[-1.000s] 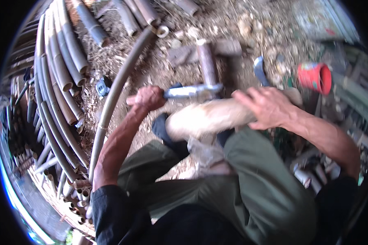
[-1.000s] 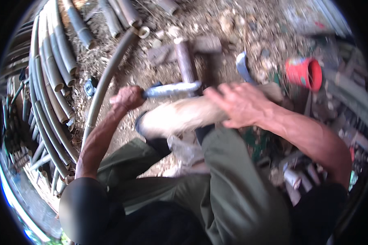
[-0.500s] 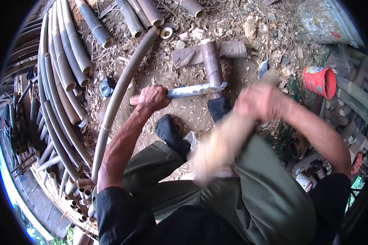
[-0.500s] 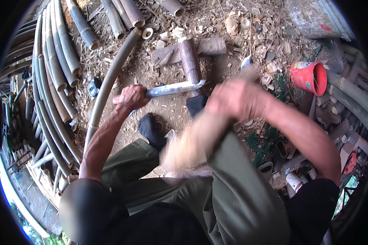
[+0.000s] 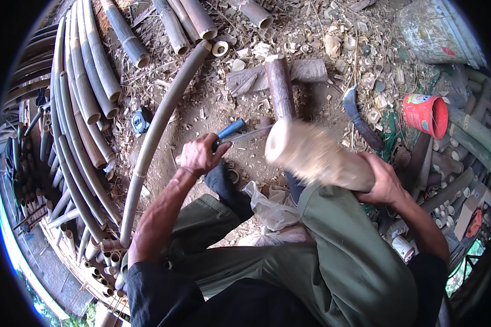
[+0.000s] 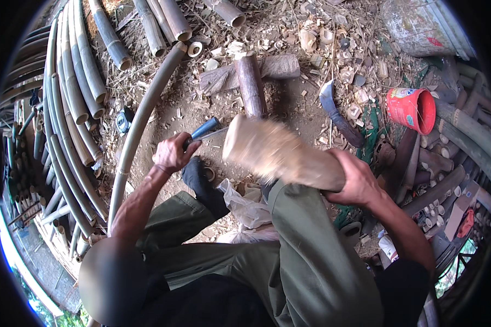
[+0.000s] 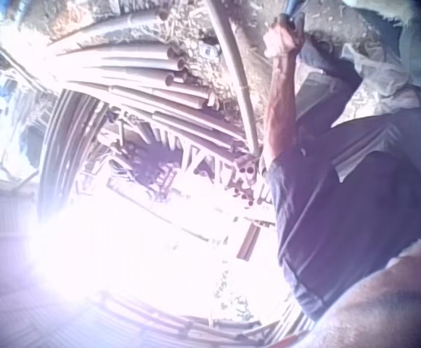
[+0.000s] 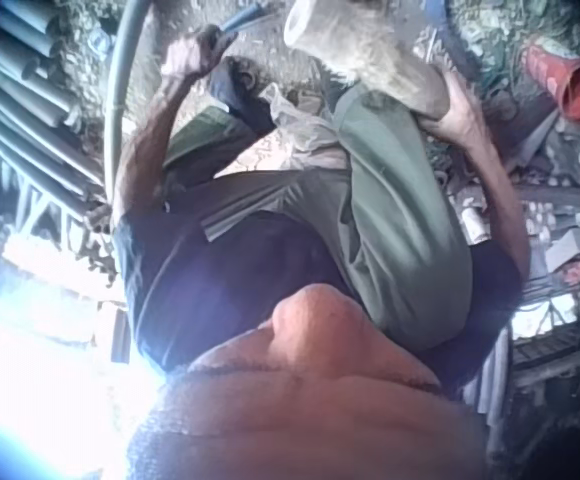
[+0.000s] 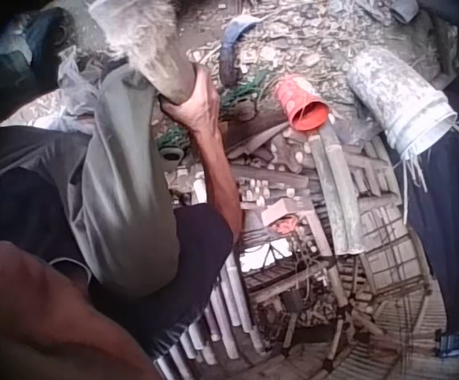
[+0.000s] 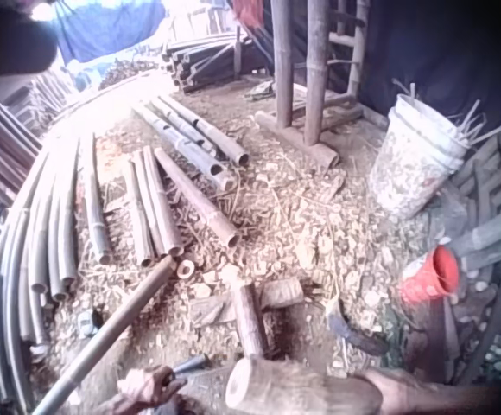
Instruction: The person sits on the ground and uses a knife and a wooden mallet to split bamboo poles. They first split a short segment, then use a chisel and mallet to split a longer pole lengthwise, and finally smooth the split edges with a knife.
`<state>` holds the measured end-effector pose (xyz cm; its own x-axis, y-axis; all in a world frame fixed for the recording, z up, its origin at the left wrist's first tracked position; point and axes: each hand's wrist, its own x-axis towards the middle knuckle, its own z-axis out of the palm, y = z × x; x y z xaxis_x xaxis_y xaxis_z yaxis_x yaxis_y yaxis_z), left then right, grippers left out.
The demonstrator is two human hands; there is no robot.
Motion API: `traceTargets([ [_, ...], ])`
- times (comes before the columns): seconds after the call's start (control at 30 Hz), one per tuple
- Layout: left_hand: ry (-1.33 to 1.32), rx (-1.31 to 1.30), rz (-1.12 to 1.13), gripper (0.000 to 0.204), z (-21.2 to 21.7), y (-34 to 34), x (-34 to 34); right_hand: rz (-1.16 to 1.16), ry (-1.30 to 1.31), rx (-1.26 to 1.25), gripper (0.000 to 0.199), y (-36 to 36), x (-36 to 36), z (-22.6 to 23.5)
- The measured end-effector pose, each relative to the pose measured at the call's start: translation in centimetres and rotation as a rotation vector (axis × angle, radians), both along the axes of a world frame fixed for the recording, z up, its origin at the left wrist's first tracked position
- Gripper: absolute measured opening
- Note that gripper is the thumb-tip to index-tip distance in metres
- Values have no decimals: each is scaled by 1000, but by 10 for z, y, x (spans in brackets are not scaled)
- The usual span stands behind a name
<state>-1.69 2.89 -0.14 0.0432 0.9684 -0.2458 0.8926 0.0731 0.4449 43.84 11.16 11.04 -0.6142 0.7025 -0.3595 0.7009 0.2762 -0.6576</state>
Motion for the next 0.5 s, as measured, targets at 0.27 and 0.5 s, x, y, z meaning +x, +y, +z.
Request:
traceTargets([
  [0.27, 226, -190, -107, 70, 32, 96, -43, -437, 256, -182, 80, 26, 12, 15],
  [0.5, 266, -216, -145, 69, 36, 109, -38, -474, 450, -154, 86, 47, -18, 39],
])
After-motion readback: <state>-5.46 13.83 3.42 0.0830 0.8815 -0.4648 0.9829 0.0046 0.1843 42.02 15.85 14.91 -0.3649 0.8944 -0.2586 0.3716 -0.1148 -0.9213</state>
